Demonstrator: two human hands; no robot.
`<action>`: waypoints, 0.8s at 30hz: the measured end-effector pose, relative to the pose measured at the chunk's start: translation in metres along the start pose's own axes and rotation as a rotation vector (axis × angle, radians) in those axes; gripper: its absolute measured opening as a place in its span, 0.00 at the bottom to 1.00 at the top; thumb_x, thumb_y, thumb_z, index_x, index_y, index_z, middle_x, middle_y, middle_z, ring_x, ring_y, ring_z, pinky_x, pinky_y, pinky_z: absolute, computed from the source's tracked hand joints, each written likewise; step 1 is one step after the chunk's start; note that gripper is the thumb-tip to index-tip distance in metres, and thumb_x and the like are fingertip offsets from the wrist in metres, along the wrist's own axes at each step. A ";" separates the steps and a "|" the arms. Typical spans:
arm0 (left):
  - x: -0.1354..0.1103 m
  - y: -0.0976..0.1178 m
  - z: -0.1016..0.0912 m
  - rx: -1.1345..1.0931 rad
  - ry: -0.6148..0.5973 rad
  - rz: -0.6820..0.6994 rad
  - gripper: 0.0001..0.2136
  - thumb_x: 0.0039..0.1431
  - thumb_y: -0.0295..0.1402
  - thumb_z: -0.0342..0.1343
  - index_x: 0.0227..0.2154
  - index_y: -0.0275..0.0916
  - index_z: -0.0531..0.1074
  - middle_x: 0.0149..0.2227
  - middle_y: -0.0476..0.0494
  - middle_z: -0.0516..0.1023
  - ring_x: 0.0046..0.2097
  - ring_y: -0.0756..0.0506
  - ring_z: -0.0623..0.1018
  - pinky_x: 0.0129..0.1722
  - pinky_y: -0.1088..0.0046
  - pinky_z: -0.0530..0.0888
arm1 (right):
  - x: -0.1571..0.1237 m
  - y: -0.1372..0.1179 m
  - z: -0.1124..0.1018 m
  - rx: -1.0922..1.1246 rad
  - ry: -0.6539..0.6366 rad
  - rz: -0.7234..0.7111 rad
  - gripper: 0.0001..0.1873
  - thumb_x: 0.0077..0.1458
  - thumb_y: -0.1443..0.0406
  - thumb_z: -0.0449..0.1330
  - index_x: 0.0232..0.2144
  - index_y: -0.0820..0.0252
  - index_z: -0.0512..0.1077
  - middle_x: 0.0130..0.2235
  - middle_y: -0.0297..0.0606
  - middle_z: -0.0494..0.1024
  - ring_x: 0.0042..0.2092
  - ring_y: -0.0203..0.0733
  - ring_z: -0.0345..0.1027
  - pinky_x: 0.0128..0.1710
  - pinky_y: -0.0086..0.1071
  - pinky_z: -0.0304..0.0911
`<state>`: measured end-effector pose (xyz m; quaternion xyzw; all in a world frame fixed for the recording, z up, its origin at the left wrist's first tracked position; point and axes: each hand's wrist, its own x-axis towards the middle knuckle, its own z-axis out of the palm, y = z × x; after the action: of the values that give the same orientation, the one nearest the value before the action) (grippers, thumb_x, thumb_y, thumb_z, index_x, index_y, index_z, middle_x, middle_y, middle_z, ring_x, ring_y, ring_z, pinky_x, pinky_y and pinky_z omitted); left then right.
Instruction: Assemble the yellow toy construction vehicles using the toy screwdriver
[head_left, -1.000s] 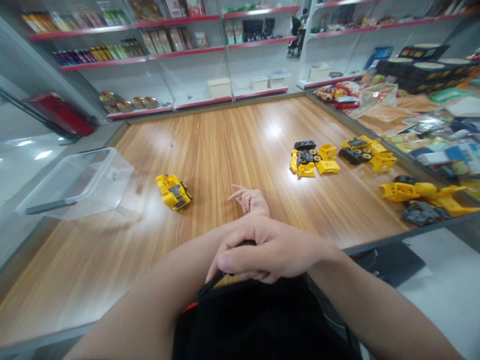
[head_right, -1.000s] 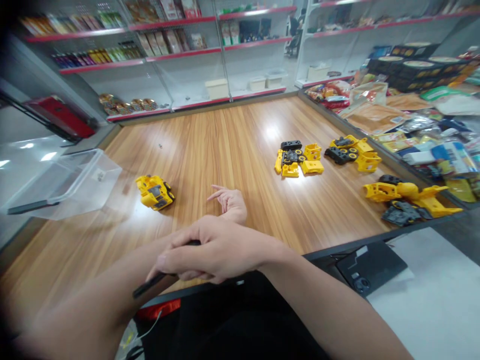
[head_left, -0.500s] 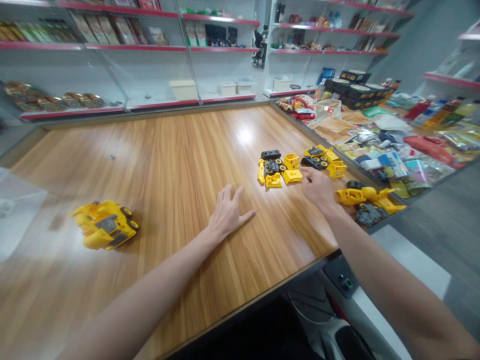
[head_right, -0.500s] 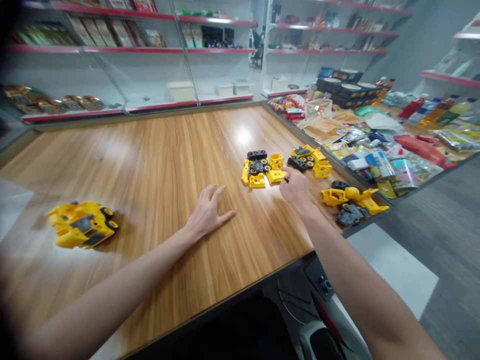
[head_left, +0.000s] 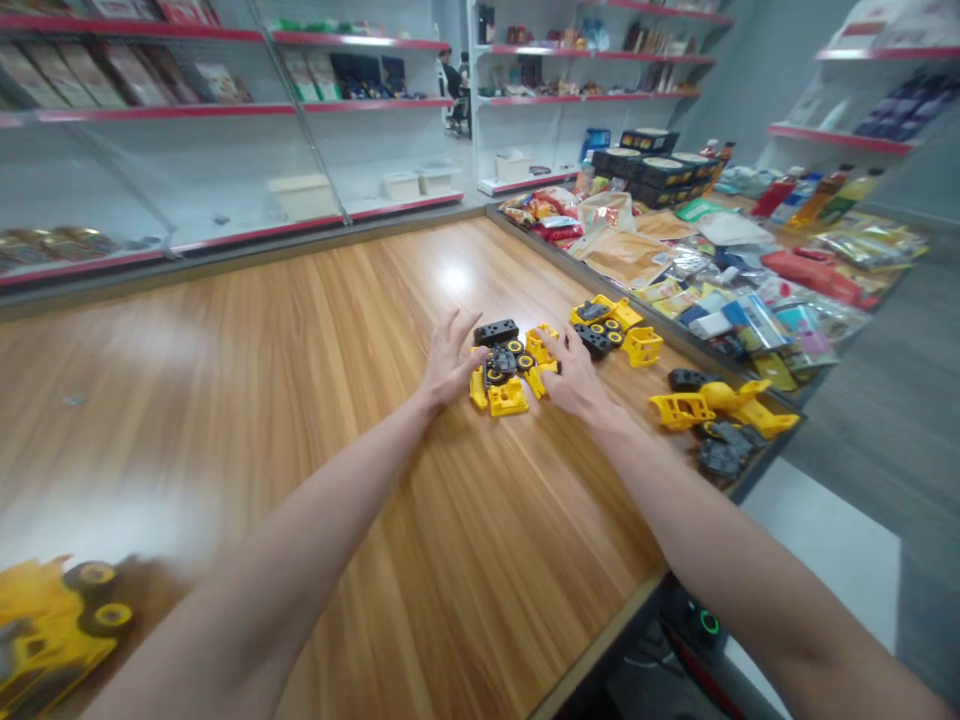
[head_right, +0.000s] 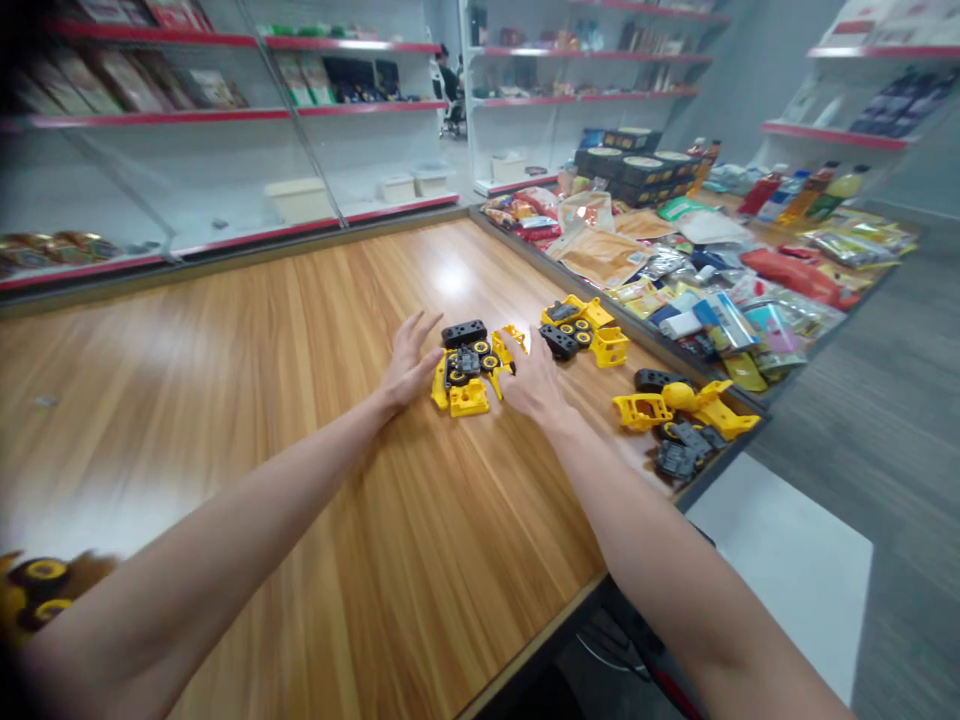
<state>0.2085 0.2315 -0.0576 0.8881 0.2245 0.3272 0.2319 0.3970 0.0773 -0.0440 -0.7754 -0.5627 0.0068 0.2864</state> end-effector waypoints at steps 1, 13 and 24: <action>0.009 -0.007 0.003 -0.025 -0.014 0.008 0.30 0.65 0.51 0.43 0.65 0.42 0.55 0.68 0.33 0.50 0.69 0.35 0.49 0.65 0.50 0.49 | 0.000 0.000 0.001 0.004 -0.010 0.006 0.37 0.49 0.67 0.55 0.64 0.54 0.60 0.68 0.42 0.49 0.67 0.59 0.44 0.64 0.53 0.45; 0.021 -0.011 0.011 -0.155 -0.149 0.052 0.19 0.63 0.46 0.48 0.45 0.40 0.78 0.55 0.41 0.71 0.58 0.40 0.71 0.60 0.61 0.65 | -0.007 -0.019 0.008 0.128 -0.061 0.054 0.36 0.50 0.67 0.54 0.63 0.56 0.59 0.66 0.47 0.52 0.64 0.57 0.51 0.63 0.52 0.48; -0.073 0.022 -0.042 -0.082 -0.082 -0.062 0.16 0.62 0.42 0.50 0.44 0.40 0.77 0.56 0.40 0.70 0.59 0.40 0.70 0.61 0.57 0.64 | -0.067 -0.089 0.016 0.247 -0.106 0.031 0.36 0.49 0.69 0.55 0.63 0.56 0.59 0.67 0.46 0.50 0.64 0.55 0.52 0.64 0.50 0.45</action>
<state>0.1350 0.1848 -0.0512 0.8831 0.2286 0.2923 0.2871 0.2902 0.0435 -0.0378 -0.7414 -0.5598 0.1215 0.3496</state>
